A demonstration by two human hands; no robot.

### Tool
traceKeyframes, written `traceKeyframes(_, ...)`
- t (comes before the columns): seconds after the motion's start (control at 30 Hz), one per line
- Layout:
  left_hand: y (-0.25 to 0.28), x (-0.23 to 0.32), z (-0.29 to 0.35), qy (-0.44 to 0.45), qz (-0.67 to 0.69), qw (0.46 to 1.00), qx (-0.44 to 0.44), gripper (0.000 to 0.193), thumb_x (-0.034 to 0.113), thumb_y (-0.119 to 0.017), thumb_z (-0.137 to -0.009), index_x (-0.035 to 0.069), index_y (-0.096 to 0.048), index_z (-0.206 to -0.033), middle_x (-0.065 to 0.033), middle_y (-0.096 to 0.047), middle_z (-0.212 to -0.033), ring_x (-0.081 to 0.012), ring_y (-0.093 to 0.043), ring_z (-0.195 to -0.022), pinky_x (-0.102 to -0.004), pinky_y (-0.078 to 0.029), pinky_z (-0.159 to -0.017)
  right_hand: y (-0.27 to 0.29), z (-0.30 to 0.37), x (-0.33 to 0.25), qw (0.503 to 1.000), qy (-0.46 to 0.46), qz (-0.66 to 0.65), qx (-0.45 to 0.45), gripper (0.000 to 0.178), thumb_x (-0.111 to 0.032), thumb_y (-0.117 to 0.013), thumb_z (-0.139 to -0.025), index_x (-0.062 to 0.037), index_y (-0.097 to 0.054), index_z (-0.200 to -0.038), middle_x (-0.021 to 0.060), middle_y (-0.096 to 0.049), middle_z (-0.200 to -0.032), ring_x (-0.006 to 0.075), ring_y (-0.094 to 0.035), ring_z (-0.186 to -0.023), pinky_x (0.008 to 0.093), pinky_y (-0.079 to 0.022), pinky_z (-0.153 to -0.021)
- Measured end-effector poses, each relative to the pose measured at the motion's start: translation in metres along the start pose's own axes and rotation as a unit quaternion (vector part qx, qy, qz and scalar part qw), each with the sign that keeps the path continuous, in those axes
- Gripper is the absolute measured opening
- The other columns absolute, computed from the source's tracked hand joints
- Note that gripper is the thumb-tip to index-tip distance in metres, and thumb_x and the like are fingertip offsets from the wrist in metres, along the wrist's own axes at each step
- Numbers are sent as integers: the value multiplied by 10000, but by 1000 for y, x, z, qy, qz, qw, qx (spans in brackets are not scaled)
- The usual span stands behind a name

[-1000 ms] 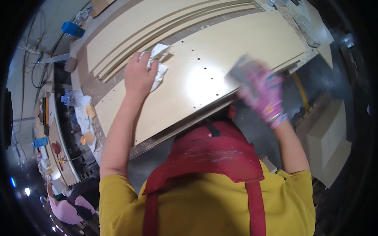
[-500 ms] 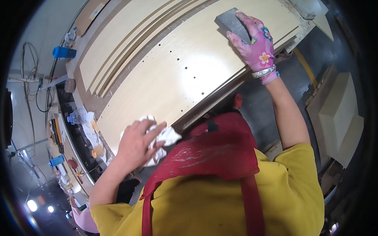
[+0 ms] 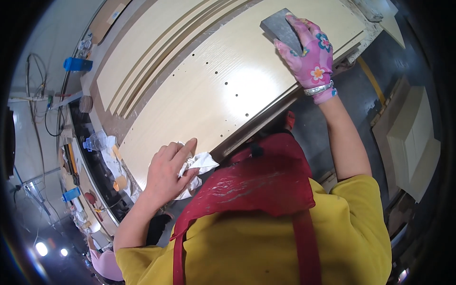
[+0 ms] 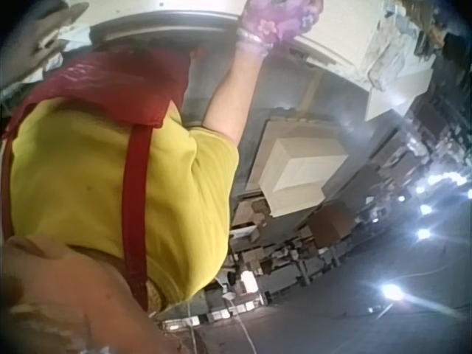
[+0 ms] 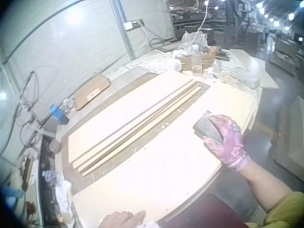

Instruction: The person sands the surface of a large, light-colored wooden board using a sanding block held in the right hand. The person wears a pink glove on the right hand and uses a white cloth in the left hand to wipe away dust from the board during the process. The task is performed on a workbench in a workshop environment.

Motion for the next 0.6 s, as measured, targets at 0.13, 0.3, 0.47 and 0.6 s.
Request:
traceKeyframes(0.13, 1, -1, 0, -31, 17, 999, -3, 537, 211, -764, -743, 112, -618, -1250, -100, -575, -978, -283, -558, -868, -380, -463, -771, 1, 1, 2, 1000, 0, 0, 10, 553, -347, -767, -762, -148, -625, -1258, 134, -650, -1127, 295, -630, -1025, 385, -517, -860)
traceKeyframes(0.3, 2, 5, -3, -23, 26, 999, 19, 411, 202, -754, -758, 81, -653, -1137, -109, -580, -954, -292, -568, -853, -389, -471, -755, -1, 3, 1, 1000, -6, -5, 8, 549, -378, -752, -772, -142, -627, -1252, 141, -646, -1138, 312, -630, -1024, 395, -512, -871)
traceKeyframes(0.47, 5, 18, -4, -118, 126, 979, -112, 267, 243, -718, -834, 36, -650, -988, -130, -600, -967, -297, -602, -931, -378, -503, -809, 0, 1, 2, 1000, -13, -10, -6, 539, -391, -733, -790, -112, -632, -1240, 160, -633, -1176, 325, -620, -1066, 411, -497, -912)
traceKeyframes(0.6, 43, -66, -44, 20, 116, 958, 260, 305, 224, -669, -862, -19, -634, -1043, -170, -626, -999, -318, -615, -924, -414, -497, -801, 7, 13, -9, 895, -210, -393, -7, 650, -323, -706, -827, 12, -490, -1340, 180, -594, -1243, 281, -593, -1130, 394, -470, -980)
Point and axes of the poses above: each hand's wrist, its own z-axis away from the middle knuckle, its own y-axis out of the back of the hand, x = y × z, the point moved 6 cm from there along -z, towards the middle knuckle
